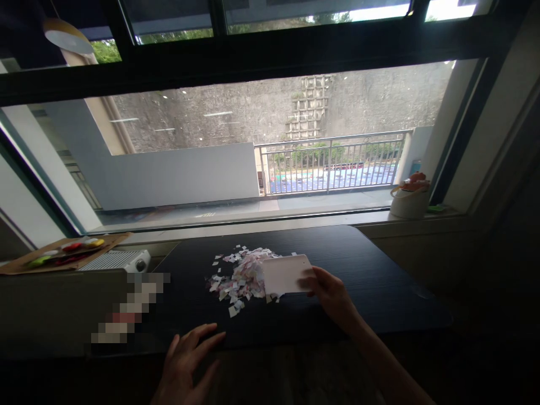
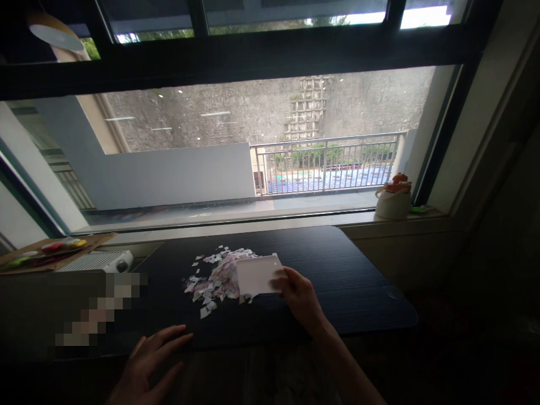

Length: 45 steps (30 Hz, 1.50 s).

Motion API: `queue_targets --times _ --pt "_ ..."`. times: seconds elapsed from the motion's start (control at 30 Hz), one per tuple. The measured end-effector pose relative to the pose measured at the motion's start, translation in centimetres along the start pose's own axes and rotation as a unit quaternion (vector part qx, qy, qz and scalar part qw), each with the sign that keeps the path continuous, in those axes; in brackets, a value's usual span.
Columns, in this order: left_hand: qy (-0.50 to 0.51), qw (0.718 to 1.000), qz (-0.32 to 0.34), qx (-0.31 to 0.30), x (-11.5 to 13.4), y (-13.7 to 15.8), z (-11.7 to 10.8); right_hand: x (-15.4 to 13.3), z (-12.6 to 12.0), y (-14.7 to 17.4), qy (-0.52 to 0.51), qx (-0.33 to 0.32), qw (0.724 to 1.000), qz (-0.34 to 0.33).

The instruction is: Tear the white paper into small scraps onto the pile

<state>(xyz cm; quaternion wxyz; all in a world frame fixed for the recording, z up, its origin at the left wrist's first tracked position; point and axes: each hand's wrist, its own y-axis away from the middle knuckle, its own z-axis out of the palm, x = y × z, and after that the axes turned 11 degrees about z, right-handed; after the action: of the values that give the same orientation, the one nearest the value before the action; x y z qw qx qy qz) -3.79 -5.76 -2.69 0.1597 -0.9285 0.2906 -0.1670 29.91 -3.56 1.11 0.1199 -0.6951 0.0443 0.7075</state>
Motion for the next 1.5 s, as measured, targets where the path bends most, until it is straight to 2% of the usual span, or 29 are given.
queue_targets --times 0.1,0.2,0.3,0.43,0.5,0.6,0.7,0.87,1.03,1.23,1.5 --pt "0.003 1.000 0.002 0.001 0.1 0.1 0.0 -0.1 -0.6 -0.2 0.010 0.084 0.996 0.007" --pt "0.013 1.000 -0.004 0.000 0.5 0.0 -0.2 0.4 -1.5 -0.2 -0.010 0.127 0.992 0.007" --pt "0.024 0.999 -0.036 -0.015 1.6 -1.3 -1.3 1.2 -1.9 -0.4 -0.024 0.124 0.992 0.009" --pt "0.026 0.993 -0.095 -0.061 2.6 -5.3 -3.5 1.7 -2.2 -0.7 -0.027 0.110 0.993 0.034" --pt "0.023 0.987 -0.136 -0.082 2.3 -7.7 -4.2 1.7 -2.3 -0.8 -0.026 0.113 0.992 0.042" --pt "0.016 0.982 -0.158 -0.100 1.3 -10.6 -4.3 1.6 -2.6 -0.8 -0.019 0.102 0.993 0.052" --pt "0.020 0.982 -0.145 -0.119 0.6 -12.4 -4.0 1.5 -2.6 -0.7 -0.021 0.100 0.994 0.049" --pt "0.030 0.982 -0.137 -0.126 0.4 -13.6 -3.5 1.3 -2.0 -0.4 -0.028 0.121 0.991 0.038" --pt "0.079 0.984 -0.126 -0.101 0.3 -14.9 -3.3 1.4 -1.6 -0.3 -0.033 0.150 0.988 0.021" --pt "0.157 0.981 -0.092 -0.071 0.9 -16.9 -3.2 1.5 -1.5 -0.3 -0.043 0.147 0.988 0.020" --pt "0.247 0.962 -0.094 -0.068 1.6 -17.3 -3.9 1.4 -1.5 -0.1 -0.042 0.144 0.989 0.018"
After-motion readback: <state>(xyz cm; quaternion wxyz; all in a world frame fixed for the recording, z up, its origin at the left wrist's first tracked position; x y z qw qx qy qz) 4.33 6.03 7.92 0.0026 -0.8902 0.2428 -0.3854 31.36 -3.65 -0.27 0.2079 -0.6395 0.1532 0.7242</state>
